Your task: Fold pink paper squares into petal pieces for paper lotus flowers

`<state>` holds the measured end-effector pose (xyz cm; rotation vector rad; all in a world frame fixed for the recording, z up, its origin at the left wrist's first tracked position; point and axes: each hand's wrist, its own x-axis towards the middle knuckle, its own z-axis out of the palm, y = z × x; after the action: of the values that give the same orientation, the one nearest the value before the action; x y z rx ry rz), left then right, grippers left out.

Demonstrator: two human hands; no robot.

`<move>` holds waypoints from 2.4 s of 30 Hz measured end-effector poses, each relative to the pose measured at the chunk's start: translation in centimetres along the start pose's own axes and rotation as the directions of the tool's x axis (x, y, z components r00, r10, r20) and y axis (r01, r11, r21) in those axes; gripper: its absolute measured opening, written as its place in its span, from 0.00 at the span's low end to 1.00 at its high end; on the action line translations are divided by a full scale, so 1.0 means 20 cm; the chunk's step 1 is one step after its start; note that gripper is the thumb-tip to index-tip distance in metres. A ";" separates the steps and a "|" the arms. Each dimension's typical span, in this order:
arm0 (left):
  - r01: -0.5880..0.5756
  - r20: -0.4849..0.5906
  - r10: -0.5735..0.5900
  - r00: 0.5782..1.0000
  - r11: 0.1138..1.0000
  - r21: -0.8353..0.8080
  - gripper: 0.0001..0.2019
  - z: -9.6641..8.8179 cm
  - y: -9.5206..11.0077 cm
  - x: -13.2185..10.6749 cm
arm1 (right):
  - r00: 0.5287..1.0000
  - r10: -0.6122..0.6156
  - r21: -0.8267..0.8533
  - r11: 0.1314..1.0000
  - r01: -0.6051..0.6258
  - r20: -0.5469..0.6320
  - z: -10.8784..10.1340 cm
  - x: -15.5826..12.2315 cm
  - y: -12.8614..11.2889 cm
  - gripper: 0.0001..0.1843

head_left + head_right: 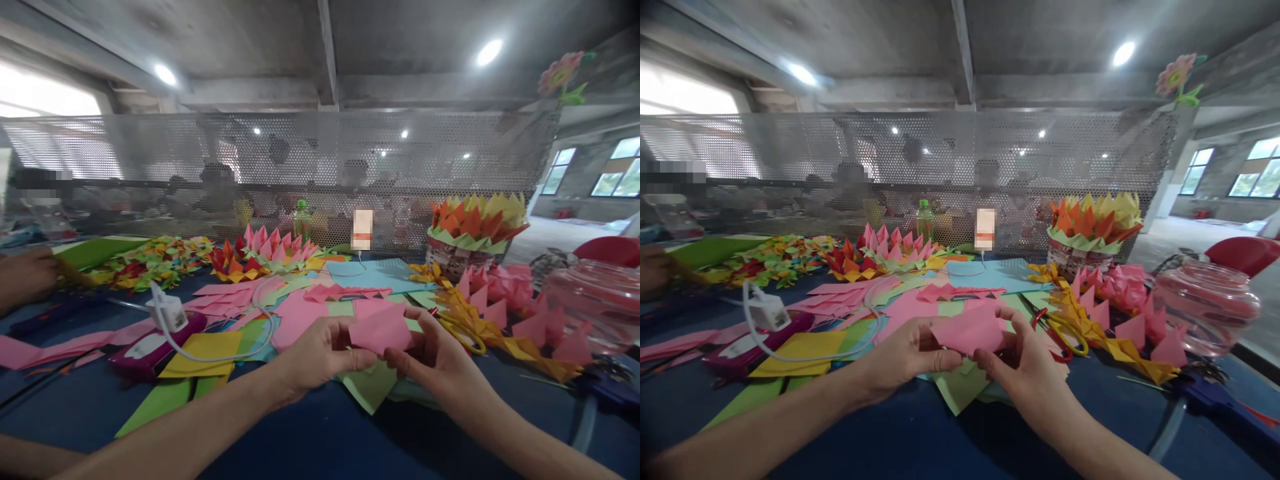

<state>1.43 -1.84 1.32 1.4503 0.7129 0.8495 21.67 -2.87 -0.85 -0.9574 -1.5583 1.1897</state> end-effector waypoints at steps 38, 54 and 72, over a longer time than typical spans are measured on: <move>0.040 -0.057 -0.041 0.998 0.999 -0.014 0.14 0.01 -0.01 0.01 | 0.968 -0.250 -0.396 0.886 0.242 0.032 -0.03 0.00 -0.06 0.13; 0.042 -0.029 -0.043 0.999 0.999 -0.026 0.13 0.04 0.01 -0.01 | 0.997 -0.083 -0.213 0.974 0.082 0.005 0.00 0.01 -0.03 0.16; 0.058 -0.036 -0.059 0.998 0.998 -0.039 0.14 0.05 0.00 0.00 | 0.989 -0.145 -0.377 0.918 0.126 -0.024 0.00 -0.01 -0.03 0.14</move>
<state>2.18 -2.40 1.27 1.3765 0.7601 0.8427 21.59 -3.14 -0.33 -1.0931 -1.8173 0.7766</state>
